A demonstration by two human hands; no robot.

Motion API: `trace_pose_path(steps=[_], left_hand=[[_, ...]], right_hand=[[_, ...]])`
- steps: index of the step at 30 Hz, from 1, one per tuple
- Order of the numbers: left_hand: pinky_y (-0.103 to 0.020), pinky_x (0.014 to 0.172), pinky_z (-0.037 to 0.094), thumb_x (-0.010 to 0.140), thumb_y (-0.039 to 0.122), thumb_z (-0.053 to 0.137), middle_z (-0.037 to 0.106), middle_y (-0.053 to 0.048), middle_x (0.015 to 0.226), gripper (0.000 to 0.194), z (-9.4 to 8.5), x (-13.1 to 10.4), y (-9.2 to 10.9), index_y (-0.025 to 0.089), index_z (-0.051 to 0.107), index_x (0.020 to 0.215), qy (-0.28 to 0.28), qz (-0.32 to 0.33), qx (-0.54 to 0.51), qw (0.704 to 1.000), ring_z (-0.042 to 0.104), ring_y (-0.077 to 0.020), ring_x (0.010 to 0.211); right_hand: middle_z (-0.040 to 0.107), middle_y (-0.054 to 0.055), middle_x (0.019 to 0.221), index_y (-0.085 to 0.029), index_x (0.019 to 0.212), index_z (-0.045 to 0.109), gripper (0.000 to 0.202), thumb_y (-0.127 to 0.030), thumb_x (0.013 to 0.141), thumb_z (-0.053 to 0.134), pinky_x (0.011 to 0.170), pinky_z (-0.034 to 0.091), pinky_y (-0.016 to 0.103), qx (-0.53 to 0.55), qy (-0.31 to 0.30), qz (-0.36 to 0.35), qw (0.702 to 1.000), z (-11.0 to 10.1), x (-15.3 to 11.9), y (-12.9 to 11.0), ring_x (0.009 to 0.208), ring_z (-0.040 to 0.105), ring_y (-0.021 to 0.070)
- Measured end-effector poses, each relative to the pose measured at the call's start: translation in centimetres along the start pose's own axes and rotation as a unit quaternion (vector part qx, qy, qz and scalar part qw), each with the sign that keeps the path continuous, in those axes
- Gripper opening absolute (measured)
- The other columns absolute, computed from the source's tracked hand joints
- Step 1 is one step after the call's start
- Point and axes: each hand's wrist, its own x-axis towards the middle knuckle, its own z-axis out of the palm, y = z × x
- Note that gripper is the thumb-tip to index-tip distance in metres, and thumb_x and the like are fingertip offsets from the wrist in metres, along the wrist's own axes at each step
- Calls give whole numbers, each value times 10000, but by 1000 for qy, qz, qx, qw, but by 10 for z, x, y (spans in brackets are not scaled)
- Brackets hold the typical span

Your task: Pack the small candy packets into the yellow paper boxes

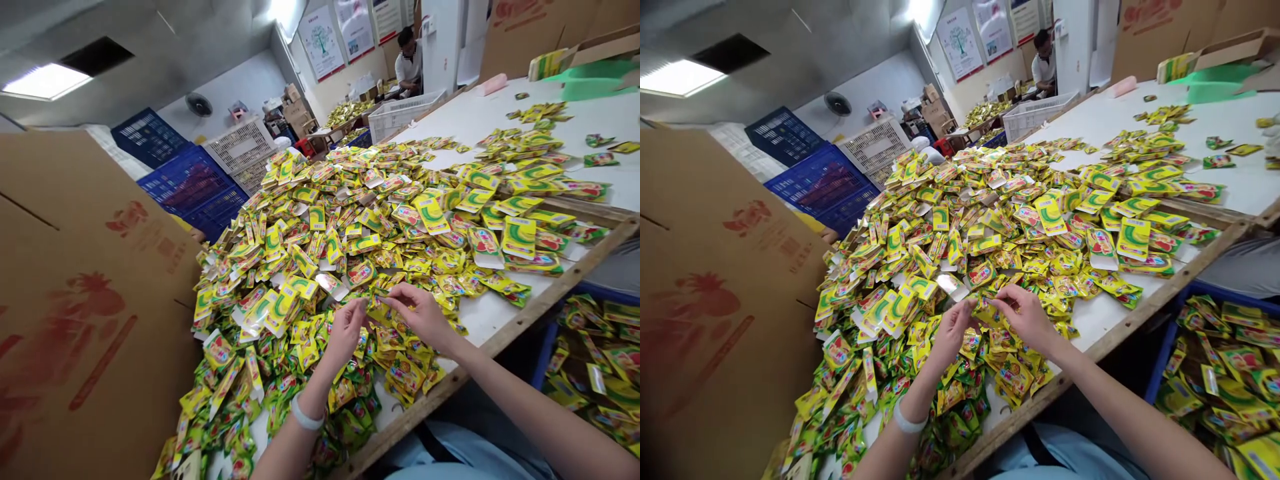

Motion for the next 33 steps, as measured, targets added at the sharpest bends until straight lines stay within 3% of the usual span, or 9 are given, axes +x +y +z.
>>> trace_pose_path(steps=[6,9,11,13,16,19,26,29,33], left_hand=[[-263,543,520,800,581,689,670,-14,730,423,19,-8,-13,179,613,904,40,-16,-80,996,606,-140,560],[-272,566,523,869,565,614,676,-41,849,385,26,-2,-21,189,618,949,33,27,-10,999,618,-145,604],[-295,642,538,946,505,520,671,-72,946,345,21,13,-20,196,623,1059,32,89,98,991,636,-165,701],[-352,803,540,995,400,442,659,-105,1048,337,8,38,-18,193,565,1230,45,148,255,954,647,-203,872],[-468,1041,429,888,306,616,602,-173,1265,545,-13,83,-19,142,449,1380,13,147,531,834,544,-304,1216],[-546,1088,359,773,230,717,601,-201,1294,633,-22,111,-23,127,495,1358,-20,133,603,786,481,-380,1297],[-569,1218,119,887,62,511,574,-52,1413,641,-14,61,5,341,422,1457,-90,292,581,755,328,-297,1459],[-564,1233,51,908,120,538,503,-70,1482,696,-19,25,11,339,300,1524,-64,321,498,803,216,-302,1511],[-510,1187,294,828,529,678,367,-210,1546,1110,-17,1,-3,210,-84,1569,45,168,211,962,259,-342,1491]], right_hand=[[692,20,904,-252,1038,623,476,-522,695,813,644,545,271,207,24,110,972,10,-12,10,753,664,170],[744,43,917,-235,950,700,403,-543,709,796,723,585,327,289,-19,148,946,11,-19,16,811,706,206],[763,45,939,-233,904,729,375,-543,705,798,703,599,354,303,25,153,940,5,-21,21,777,721,220],[773,47,939,-230,892,743,384,-534,673,824,652,604,354,275,94,148,945,-6,-20,25,751,726,230],[776,62,873,-208,845,745,389,-533,653,836,586,591,324,213,124,133,960,-24,-16,28,738,728,237],[773,64,847,-204,839,734,410,-536,626,850,495,549,286,200,103,132,965,-36,-15,25,670,714,222],[781,39,985,-234,935,763,348,-441,671,856,904,575,395,310,21,141,940,-36,-15,15,946,724,226],[780,24,1006,-274,953,767,350,-431,656,866,856,601,423,364,33,152,918,-27,-15,13,985,720,247],[773,24,1036,-285,939,768,282,-406,697,845,827,615,424,410,6,170,896,-14,-21,10,975,724,244]])
